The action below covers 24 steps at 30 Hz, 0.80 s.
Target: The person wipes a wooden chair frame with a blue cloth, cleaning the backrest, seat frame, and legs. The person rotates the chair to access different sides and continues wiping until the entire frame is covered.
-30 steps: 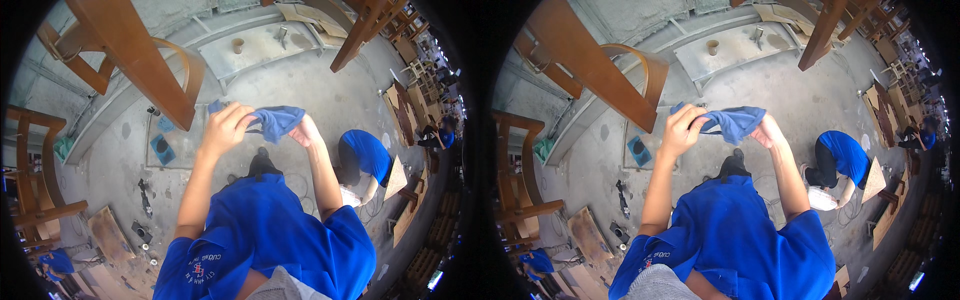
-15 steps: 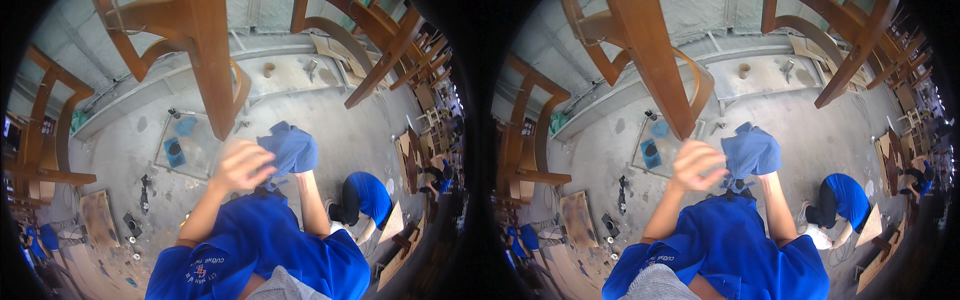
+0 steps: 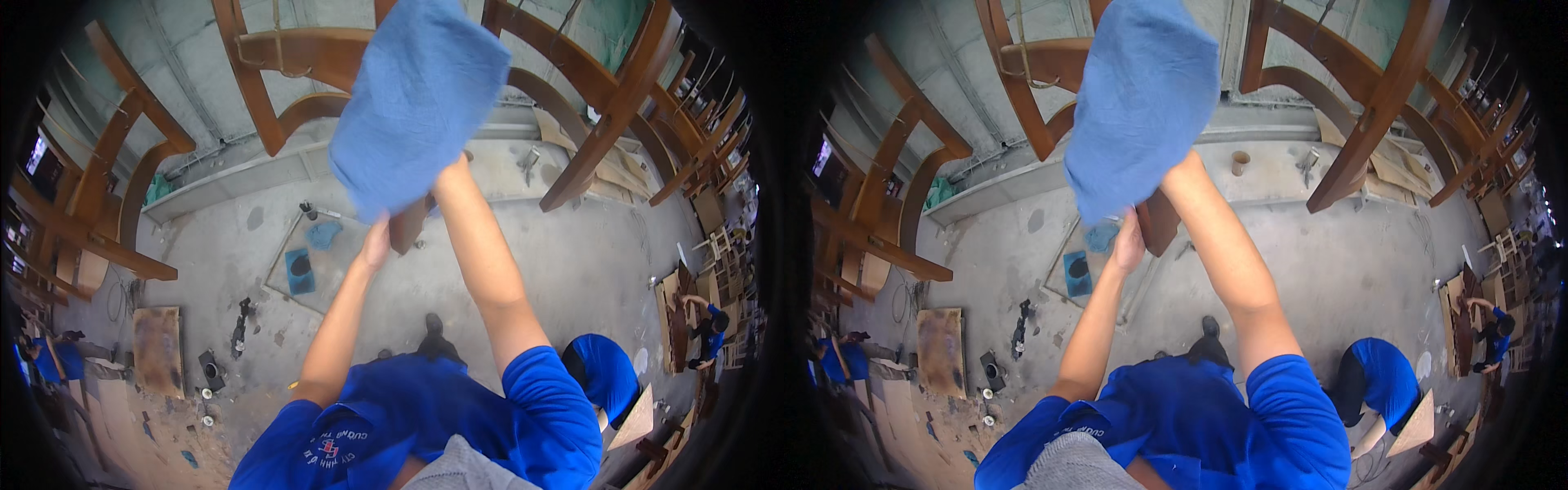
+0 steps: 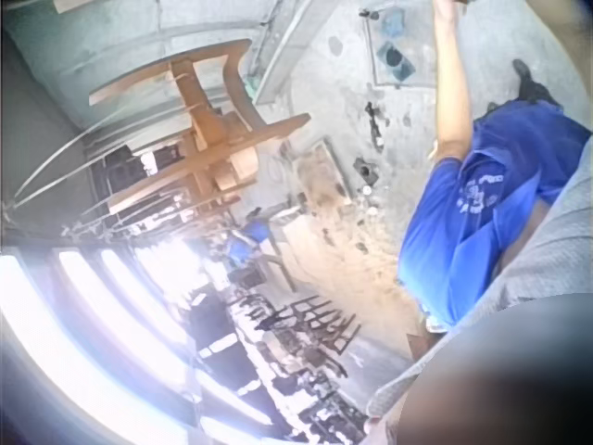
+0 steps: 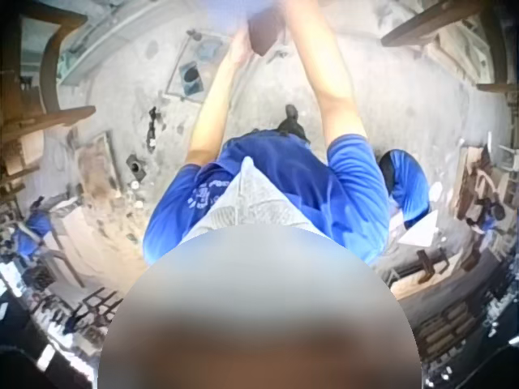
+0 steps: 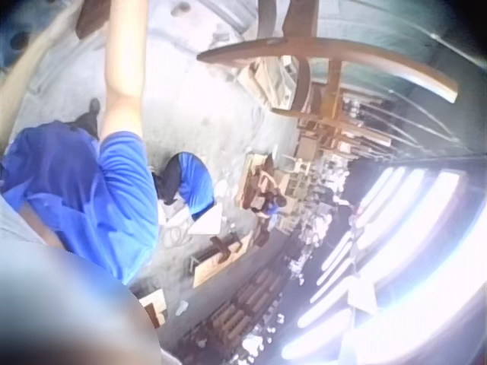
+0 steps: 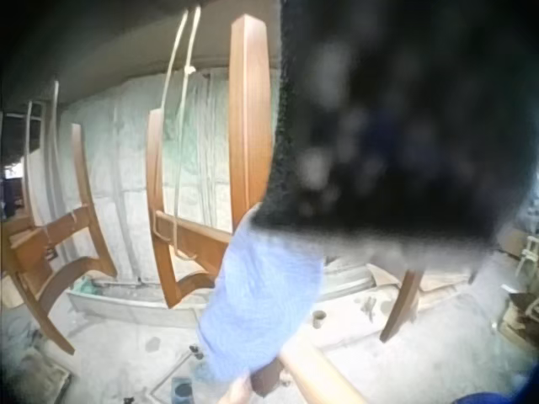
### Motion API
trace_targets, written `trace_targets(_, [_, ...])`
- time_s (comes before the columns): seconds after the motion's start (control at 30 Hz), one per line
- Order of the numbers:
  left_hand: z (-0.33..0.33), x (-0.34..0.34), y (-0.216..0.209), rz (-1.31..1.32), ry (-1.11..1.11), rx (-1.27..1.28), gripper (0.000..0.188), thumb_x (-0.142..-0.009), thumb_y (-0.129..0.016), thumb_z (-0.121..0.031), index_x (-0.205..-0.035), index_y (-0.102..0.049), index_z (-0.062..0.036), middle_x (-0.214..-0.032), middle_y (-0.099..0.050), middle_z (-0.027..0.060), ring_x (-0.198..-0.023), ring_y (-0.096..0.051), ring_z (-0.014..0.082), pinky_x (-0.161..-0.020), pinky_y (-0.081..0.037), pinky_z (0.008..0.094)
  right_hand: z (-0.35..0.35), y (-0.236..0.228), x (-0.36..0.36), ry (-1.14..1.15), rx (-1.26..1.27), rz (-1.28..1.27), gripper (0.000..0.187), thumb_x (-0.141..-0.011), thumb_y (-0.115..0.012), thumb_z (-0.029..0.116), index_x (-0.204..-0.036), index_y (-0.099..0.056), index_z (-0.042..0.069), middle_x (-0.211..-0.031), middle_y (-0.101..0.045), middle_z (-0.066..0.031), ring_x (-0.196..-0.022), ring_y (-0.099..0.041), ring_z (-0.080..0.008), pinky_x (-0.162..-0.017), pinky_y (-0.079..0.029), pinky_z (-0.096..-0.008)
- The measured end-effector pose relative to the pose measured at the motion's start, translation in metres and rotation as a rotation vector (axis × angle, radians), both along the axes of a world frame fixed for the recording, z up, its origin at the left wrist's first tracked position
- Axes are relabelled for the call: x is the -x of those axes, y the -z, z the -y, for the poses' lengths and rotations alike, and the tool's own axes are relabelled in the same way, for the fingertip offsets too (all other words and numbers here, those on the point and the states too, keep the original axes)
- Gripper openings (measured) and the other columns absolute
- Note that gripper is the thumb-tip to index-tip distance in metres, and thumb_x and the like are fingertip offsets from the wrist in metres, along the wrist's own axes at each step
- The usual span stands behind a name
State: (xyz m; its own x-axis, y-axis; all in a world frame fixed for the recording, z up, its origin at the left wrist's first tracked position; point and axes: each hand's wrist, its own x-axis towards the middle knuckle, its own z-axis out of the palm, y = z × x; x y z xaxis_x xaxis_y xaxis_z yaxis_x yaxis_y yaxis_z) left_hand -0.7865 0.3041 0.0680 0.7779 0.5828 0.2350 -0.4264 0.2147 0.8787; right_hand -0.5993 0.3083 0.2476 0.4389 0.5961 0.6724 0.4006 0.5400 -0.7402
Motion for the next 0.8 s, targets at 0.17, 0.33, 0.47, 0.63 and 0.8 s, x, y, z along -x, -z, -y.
trace_targets(0.17, [0.016, 0.005, -0.014, -0.003, 0.046, 0.027, 0.100, -0.107, -0.024, -0.077, -0.170, -0.023, 0.0000, -0.176, -0.027, 0.0121, -0.162, -0.024, 0.0260, -0.133, -0.018, 0.0399, 0.016, 0.068, 0.025, 0.051, 0.045, 0.015, 0.023, -0.101, -0.066, 0.022, -0.116, -0.067, 0.005, -0.111, -0.071, -0.0101, -0.110, -0.068, -0.0214, -0.097, -0.056, -0.0393])
trace_targets(0.33, [0.016, -0.002, -0.024, 0.268, 0.230, 0.084, 0.108, -0.103, -0.019, -0.083, -0.172, -0.013, -0.0004, -0.179, -0.020, 0.0129, -0.164, -0.021, 0.0264, -0.133, -0.015, 0.0412, 0.064, 0.189, 0.064, 0.008, 0.238, -0.137, 0.025, -0.100, -0.066, 0.022, -0.118, -0.066, 0.005, -0.113, -0.071, -0.0108, -0.110, -0.067, -0.0220, -0.098, -0.056, -0.0396])
trace_targets(0.47, [0.015, -0.008, -0.024, 0.150, 0.146, -0.093, 0.111, -0.101, -0.018, -0.085, -0.171, -0.013, 0.0010, -0.178, -0.023, 0.0140, -0.163, -0.024, 0.0266, -0.133, -0.020, 0.0426, 0.062, 0.214, 0.058, -0.066, 0.318, -0.211, 0.026, -0.100, -0.067, 0.022, -0.120, -0.065, 0.005, -0.114, -0.070, -0.0114, -0.111, -0.067, -0.0224, -0.098, -0.056, -0.0399])
trace_targets(0.63, [0.004, -0.009, -0.009, 0.060, 0.129, 0.104, 0.106, -0.101, -0.019, -0.085, -0.167, -0.029, -0.0019, -0.170, -0.040, 0.0145, -0.156, -0.040, 0.0266, -0.128, -0.032, 0.0449, 0.044, 0.199, 0.040, -0.124, 0.362, -0.217, 0.028, -0.099, -0.067, 0.022, -0.122, -0.064, 0.005, -0.116, -0.070, -0.0121, -0.112, -0.067, -0.0230, -0.099, -0.055, -0.0402])
trace_targets(0.8, [-0.007, 0.007, 0.016, -0.037, 0.183, 0.159, 0.100, -0.104, -0.020, -0.081, -0.166, -0.034, -0.0038, -0.166, -0.045, 0.0121, -0.152, -0.044, 0.0260, -0.126, -0.036, 0.0441, 0.052, 0.190, 0.051, -0.081, 0.386, -0.171, 0.031, -0.099, -0.067, 0.022, -0.124, -0.063, 0.005, -0.117, -0.069, -0.0129, -0.113, -0.067, -0.0236, -0.099, -0.055, -0.0405])
